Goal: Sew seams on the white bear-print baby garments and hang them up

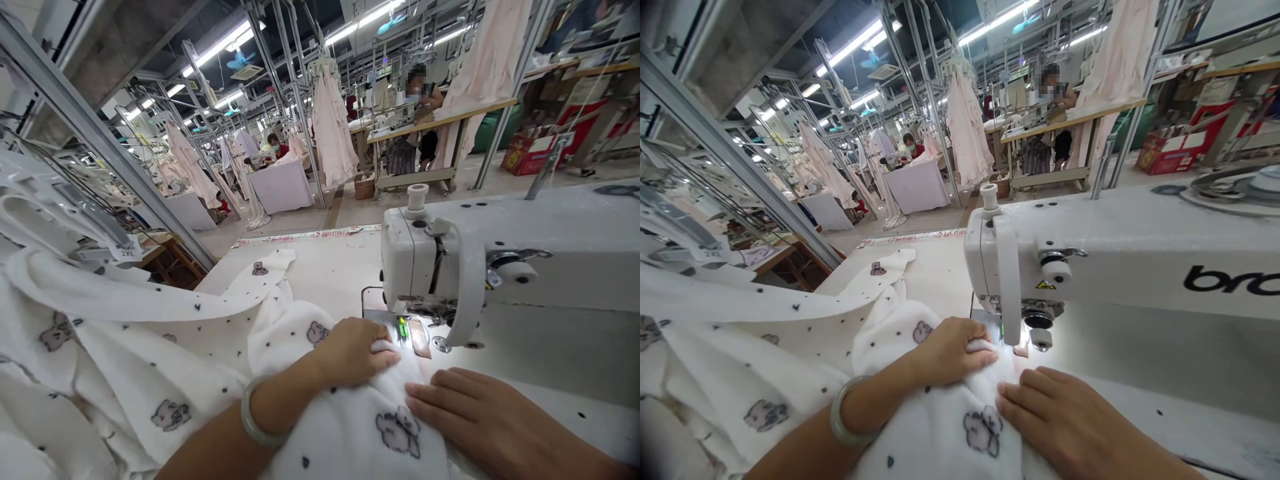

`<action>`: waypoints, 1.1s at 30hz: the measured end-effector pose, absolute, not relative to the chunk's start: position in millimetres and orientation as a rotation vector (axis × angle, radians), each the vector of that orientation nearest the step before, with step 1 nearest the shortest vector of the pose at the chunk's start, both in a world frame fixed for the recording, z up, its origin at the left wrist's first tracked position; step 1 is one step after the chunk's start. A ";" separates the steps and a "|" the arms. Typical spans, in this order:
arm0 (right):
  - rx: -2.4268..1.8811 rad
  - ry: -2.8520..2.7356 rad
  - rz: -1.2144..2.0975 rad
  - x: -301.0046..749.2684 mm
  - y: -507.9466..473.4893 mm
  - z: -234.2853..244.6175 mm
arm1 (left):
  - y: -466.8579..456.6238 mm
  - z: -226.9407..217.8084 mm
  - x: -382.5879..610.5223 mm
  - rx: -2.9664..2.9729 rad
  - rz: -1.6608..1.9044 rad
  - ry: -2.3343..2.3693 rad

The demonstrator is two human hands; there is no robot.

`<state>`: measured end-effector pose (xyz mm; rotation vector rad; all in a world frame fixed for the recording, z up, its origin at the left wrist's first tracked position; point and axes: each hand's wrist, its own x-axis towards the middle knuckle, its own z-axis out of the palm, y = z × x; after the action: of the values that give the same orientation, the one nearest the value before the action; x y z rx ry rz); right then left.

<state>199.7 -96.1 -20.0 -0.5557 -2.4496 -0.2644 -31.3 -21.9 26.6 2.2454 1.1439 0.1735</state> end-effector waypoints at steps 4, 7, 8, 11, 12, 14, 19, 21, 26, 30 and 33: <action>-0.599 -2.426 -0.297 198.4 -88.6 -6.6 | -22.7 25.5 -29.5 2.281 0.166 1.169; -0.639 -2.436 -0.344 200.7 -82.8 -7.5 | -23.8 22.6 -29.3 2.274 0.185 1.162; -0.649 -2.447 -0.363 201.6 -81.5 -9.8 | -24.5 21.2 -29.1 2.262 0.203 1.168; -0.679 -2.468 -0.397 203.9 -79.5 -17.5 | -27.4 17.2 -27.0 2.256 0.261 1.210; -0.686 -2.469 -0.392 204.3 -79.3 -19.3 | -28.6 16.4 -25.8 2.279 0.270 1.222; -0.691 -2.469 -0.368 204.7 -79.4 -20.8 | -30.8 16.2 -22.9 2.328 0.266 1.253; -0.686 -2.462 -0.341 202.4 -81.4 -17.0 | -34.3 20.3 -16.9 2.321 0.194 1.334; -0.703 -2.444 -0.346 200.6 -82.5 -14.6 | -34.4 20.6 -15.5 2.313 0.189 1.323; -0.710 -2.472 -0.417 200.1 -80.3 -11.5 | -29.0 13.4 -11.1 2.356 0.239 1.290; -0.758 -2.484 -0.538 203.5 -74.8 -15.3 | -17.9 8.3 -5.9 2.378 0.257 1.313; -0.829 -2.446 -0.473 203.3 -73.1 -15.8 | -9.8 8.4 -2.7 2.403 0.214 1.357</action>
<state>203.3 -73.1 -15.8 -0.8289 -2.4462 -0.4728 -2.7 -9.8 8.4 2.4034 1.3568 0.2141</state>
